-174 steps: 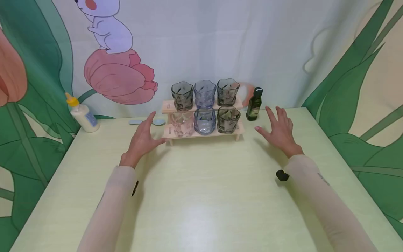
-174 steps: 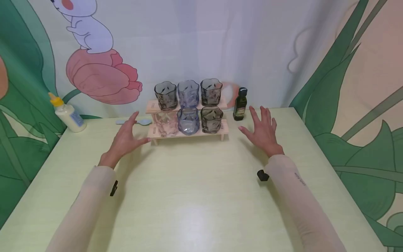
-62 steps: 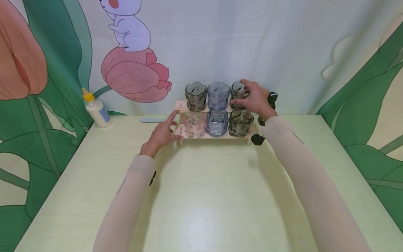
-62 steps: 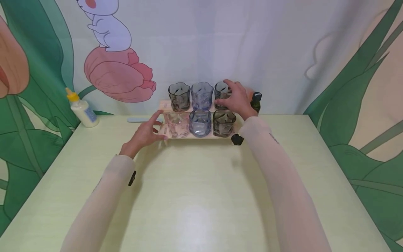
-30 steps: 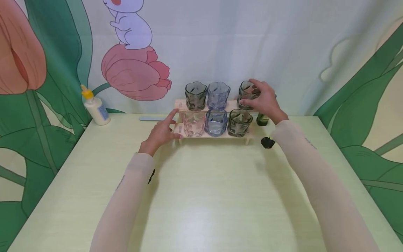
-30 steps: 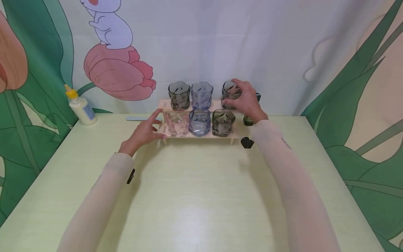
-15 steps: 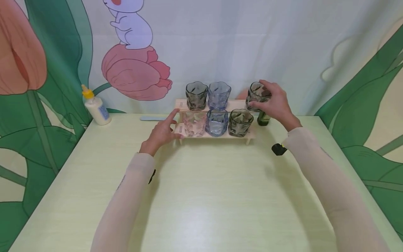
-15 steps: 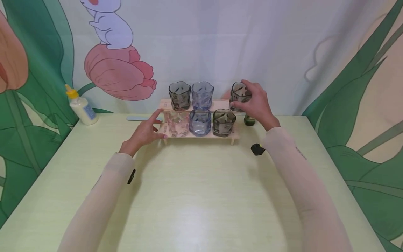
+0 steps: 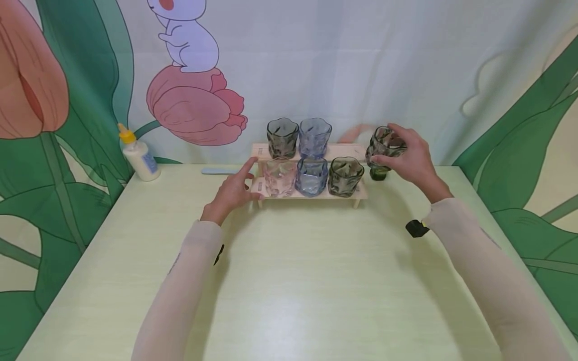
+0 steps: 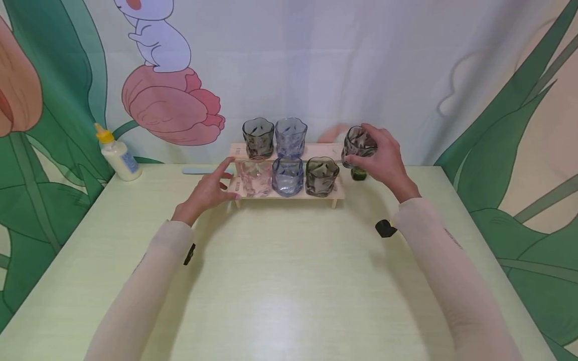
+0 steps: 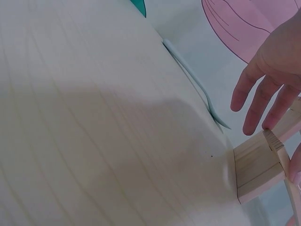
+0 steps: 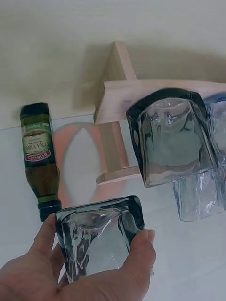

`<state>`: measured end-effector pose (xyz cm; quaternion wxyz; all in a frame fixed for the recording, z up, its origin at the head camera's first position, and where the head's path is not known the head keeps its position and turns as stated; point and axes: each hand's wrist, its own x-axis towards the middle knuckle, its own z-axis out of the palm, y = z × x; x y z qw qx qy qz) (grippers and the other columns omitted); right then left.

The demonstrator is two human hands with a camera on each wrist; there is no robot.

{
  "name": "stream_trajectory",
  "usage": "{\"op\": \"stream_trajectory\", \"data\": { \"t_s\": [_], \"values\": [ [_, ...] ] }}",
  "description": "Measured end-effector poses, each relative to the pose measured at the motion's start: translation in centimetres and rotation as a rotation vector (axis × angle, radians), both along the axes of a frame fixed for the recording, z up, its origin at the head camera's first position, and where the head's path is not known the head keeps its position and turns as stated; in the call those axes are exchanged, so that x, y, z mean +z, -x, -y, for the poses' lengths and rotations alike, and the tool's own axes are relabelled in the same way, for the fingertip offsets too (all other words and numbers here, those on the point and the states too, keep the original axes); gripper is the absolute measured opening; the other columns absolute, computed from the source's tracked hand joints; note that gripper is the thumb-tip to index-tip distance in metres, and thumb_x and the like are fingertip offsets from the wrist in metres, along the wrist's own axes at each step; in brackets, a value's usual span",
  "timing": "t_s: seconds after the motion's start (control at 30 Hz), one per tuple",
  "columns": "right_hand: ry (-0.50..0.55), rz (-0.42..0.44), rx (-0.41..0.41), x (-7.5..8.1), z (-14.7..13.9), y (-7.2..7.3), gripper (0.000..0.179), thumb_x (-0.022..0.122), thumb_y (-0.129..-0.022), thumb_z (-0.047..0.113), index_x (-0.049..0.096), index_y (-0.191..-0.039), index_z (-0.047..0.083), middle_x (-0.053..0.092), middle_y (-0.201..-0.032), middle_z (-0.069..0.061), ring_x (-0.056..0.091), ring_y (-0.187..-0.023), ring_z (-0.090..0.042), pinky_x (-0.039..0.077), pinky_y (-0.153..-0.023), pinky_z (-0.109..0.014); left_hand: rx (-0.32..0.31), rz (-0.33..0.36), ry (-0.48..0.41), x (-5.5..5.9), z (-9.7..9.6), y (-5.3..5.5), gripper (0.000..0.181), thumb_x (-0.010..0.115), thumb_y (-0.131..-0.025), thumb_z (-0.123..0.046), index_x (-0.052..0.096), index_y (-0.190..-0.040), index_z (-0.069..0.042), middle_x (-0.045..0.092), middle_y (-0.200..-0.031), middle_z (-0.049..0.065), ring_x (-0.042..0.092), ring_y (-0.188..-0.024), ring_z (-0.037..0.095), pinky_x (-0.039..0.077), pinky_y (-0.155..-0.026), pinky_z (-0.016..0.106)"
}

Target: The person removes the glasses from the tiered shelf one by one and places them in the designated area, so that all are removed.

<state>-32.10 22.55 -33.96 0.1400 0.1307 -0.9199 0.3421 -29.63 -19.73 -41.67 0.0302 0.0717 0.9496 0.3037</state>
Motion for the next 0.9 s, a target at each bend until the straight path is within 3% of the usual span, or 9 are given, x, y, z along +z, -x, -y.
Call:
{"op": "stream_trajectory", "data": {
  "t_s": [0.13,0.4,0.9],
  "values": [
    [0.003,0.013,-0.001,-0.5,-0.8,-0.8,0.082,0.082,-0.083,0.024,0.041,-0.153,0.012,0.049,-0.139,-0.025,0.05,-0.123,-0.043,0.039,-0.1,-0.06,0.002,-0.006,0.0,0.0,-0.1,0.0,0.104,0.083,-0.083,-0.024,0.013,-0.159,-0.036,0.058,-0.142,0.014,0.064,-0.11,0.035,0.05,-0.091,0.051],
    [-0.001,0.031,0.003,-1.9,-2.0,-1.9,0.084,0.083,-0.082,0.025,0.04,-0.153,0.009,0.051,-0.131,-0.027,0.053,-0.118,-0.043,0.041,-0.095,-0.059,-0.002,-0.006,-0.002,0.0,0.0,-0.1,0.104,0.083,-0.083,-0.023,0.013,-0.159,-0.036,0.058,-0.142,0.014,0.064,-0.111,0.036,0.05,-0.092,0.051],
    [-0.028,0.078,-0.015,-5.4,-3.2,-2.5,0.085,0.084,-0.081,0.025,0.04,-0.152,0.009,0.053,-0.128,-0.026,0.055,-0.116,-0.042,0.044,-0.093,-0.06,0.0,-0.008,0.006,-0.1,0.0,0.0,0.103,0.082,-0.084,-0.022,0.013,-0.159,-0.035,0.058,-0.141,0.015,0.064,-0.111,0.036,0.051,-0.092,0.051]
  ]
}}
